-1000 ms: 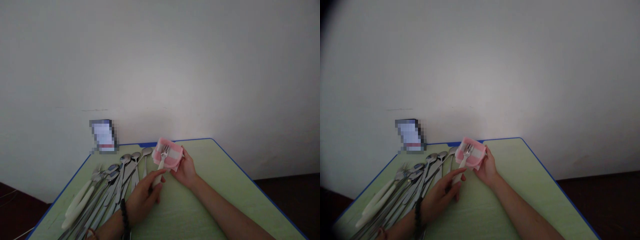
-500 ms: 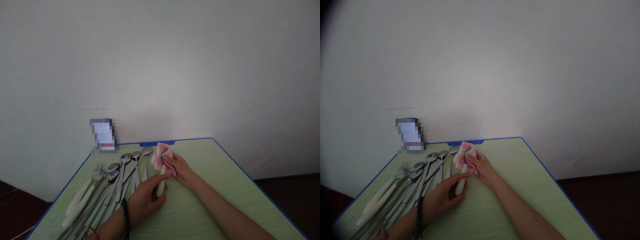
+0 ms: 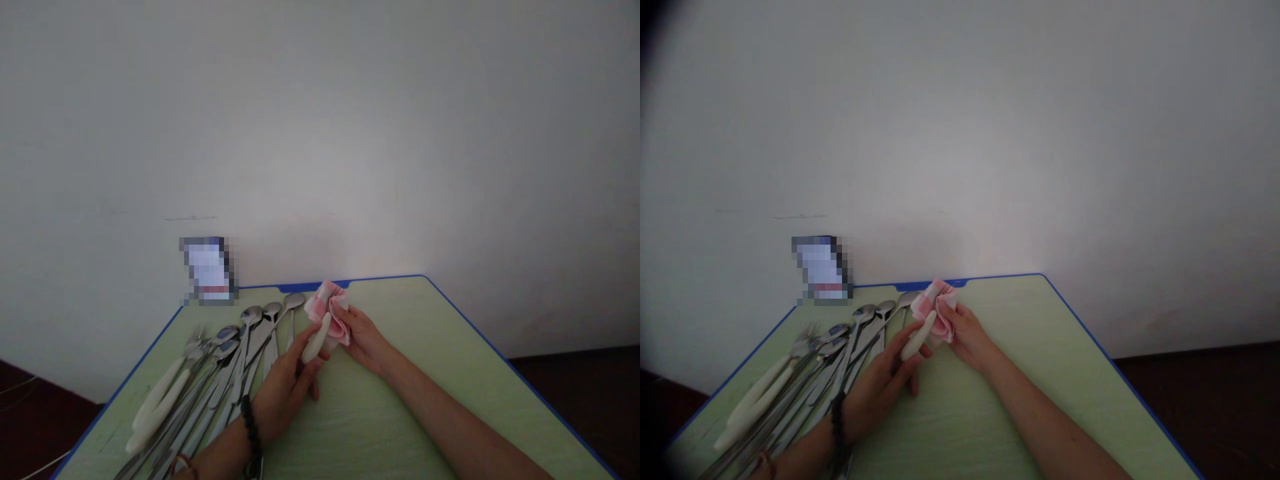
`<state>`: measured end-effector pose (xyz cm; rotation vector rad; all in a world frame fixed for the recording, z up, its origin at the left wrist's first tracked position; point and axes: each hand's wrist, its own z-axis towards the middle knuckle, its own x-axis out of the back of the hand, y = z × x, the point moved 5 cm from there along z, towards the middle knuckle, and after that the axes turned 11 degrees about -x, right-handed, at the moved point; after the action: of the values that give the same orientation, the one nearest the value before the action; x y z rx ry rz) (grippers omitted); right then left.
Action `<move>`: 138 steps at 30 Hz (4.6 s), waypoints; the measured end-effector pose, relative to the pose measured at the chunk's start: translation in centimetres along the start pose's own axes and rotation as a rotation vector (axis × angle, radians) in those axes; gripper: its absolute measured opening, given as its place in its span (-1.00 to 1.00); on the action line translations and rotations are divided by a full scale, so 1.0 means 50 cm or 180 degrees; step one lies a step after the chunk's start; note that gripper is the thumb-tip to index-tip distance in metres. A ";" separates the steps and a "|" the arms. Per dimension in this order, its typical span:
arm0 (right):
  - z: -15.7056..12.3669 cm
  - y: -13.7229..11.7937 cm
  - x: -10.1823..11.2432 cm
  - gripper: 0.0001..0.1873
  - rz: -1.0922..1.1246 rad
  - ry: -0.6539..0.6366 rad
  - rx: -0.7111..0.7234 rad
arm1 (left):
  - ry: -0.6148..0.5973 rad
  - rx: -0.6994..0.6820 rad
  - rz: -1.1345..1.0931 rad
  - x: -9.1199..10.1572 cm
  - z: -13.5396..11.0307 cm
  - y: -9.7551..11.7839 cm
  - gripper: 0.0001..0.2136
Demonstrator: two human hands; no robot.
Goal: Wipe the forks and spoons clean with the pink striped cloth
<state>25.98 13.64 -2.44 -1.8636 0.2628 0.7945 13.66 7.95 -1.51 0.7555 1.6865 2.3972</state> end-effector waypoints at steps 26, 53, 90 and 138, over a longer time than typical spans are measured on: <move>0.003 0.016 -0.007 -0.71 0.0144 -0.0281 -0.0285 | -0.0002 -0.0136 0.0164 0.006 0.004 0.005 -0.62; 0.000 0.007 -0.009 -0.69 -0.0095 -0.0183 -0.0143 | 0.0158 -0.0189 -0.0002 0.009 0.005 0.010 -0.63; 0.000 0.015 0.011 -0.80 0.0342 0.0087 -0.0424 | 0.0087 0.0062 -0.0015 0.008 0.005 0.020 -0.79; 0.001 0.013 -0.001 -0.75 0.0124 -0.0016 -0.0127 | -0.0275 0.0176 0.0699 0.003 0.006 0.015 -0.74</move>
<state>25.61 13.40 -2.91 -1.8986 0.2826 0.8366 13.81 7.98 -0.68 1.0889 1.7236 2.4231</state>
